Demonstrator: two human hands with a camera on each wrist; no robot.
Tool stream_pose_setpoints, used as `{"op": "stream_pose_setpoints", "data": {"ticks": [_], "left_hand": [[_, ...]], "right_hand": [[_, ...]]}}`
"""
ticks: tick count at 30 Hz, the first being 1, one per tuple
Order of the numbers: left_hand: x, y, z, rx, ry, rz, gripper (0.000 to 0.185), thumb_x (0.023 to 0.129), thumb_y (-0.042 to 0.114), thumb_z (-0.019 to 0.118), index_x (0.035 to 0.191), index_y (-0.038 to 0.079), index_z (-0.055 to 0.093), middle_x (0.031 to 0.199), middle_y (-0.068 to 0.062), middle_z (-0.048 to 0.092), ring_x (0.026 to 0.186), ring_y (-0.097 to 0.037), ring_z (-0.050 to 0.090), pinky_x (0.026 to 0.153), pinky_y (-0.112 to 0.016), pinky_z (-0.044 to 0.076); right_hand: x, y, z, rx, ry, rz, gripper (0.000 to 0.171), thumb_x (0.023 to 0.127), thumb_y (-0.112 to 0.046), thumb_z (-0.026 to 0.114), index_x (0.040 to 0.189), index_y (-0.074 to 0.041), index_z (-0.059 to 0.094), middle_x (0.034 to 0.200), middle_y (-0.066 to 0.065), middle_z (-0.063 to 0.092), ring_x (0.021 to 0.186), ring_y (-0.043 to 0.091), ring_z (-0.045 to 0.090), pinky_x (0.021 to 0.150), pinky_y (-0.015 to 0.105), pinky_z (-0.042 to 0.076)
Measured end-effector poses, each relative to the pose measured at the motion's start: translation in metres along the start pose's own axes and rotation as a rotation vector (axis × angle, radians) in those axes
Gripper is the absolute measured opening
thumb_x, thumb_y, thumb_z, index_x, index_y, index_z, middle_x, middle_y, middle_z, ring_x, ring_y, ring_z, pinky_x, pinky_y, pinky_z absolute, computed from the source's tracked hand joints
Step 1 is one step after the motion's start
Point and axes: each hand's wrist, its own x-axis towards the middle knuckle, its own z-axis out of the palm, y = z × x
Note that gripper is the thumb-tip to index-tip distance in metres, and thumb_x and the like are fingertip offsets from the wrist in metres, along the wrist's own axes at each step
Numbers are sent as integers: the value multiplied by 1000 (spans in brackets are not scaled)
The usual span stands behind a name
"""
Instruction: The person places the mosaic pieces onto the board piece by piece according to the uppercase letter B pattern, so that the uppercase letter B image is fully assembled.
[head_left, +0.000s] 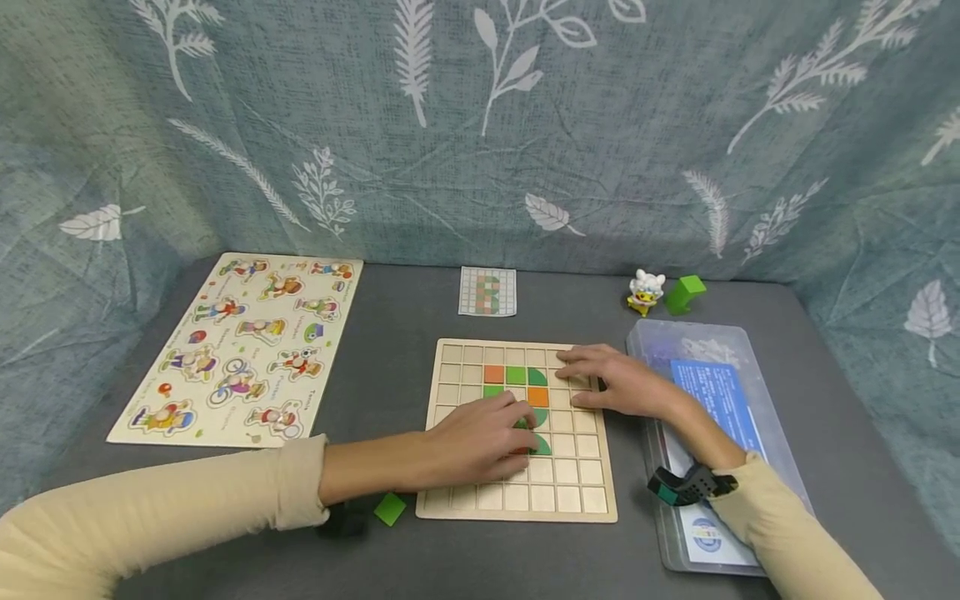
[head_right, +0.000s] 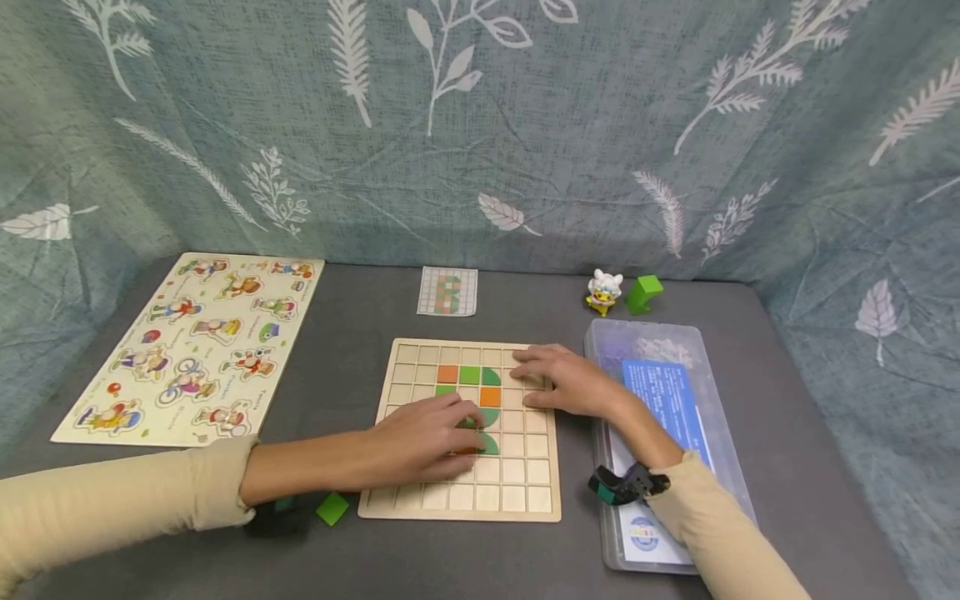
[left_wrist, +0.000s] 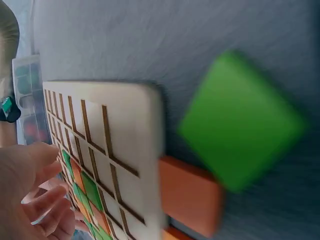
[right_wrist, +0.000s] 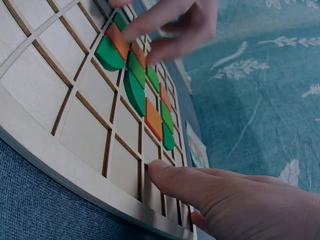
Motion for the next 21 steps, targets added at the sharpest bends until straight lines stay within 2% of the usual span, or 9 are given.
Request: {"op": "stream_pose_setpoints", "data": {"ticks": [3, 8, 12, 14, 17, 21], "left_hand": [[-22, -4, -11, -76, -6, -63, 17, 92, 26, 64, 106, 21, 72, 109, 3, 64, 92, -12, 55, 72, -21, 46], [-75, -17, -32, -223, -52, -271, 29, 90, 28, 68, 118, 18, 69, 114, 3, 64, 95, -11, 55, 67, -22, 47], [-120, -25, -42, -294, -79, -420, 35, 87, 31, 72, 120, 20, 67, 116, 7, 64, 100, -11, 56, 74, -28, 50], [-139, -26, -43, -305, -68, -457, 38, 86, 33, 73, 121, 21, 66, 116, 8, 63, 102, -13, 58, 80, -32, 50], [-158, -25, -43, -312, -40, -504, 40, 84, 33, 75, 122, 21, 65, 117, 9, 62, 105, -14, 59, 84, -35, 51], [-174, -16, -42, -324, 20, -556, 40, 84, 32, 76, 121, 23, 64, 117, 11, 61, 97, -6, 57, 79, -29, 49]], "right_hand": [[0, 0, 0, -3, 4, -7, 38, 91, -19, 68, 126, -7, 64, 144, 18, 50, 134, 42, 42, 104, 58, 38], [1, 0, 1, 4, -7, -6, 39, 90, -20, 68, 127, -7, 63, 144, 18, 49, 135, 42, 41, 105, 58, 37], [2, 0, 2, 4, -10, -8, 40, 90, -19, 69, 127, -6, 64, 144, 18, 50, 134, 42, 41, 105, 58, 37], [3, 0, 2, 5, -6, -7, 39, 90, -19, 69, 127, -6, 64, 144, 19, 50, 134, 42, 42, 106, 58, 37], [3, 0, 0, 11, -5, -4, 40, 89, -18, 69, 127, -6, 64, 144, 19, 50, 135, 42, 41, 107, 59, 35], [4, -1, 1, 19, -8, -4, 41, 88, -17, 70, 126, -5, 64, 145, 19, 49, 136, 42, 40, 108, 59, 34]]}}
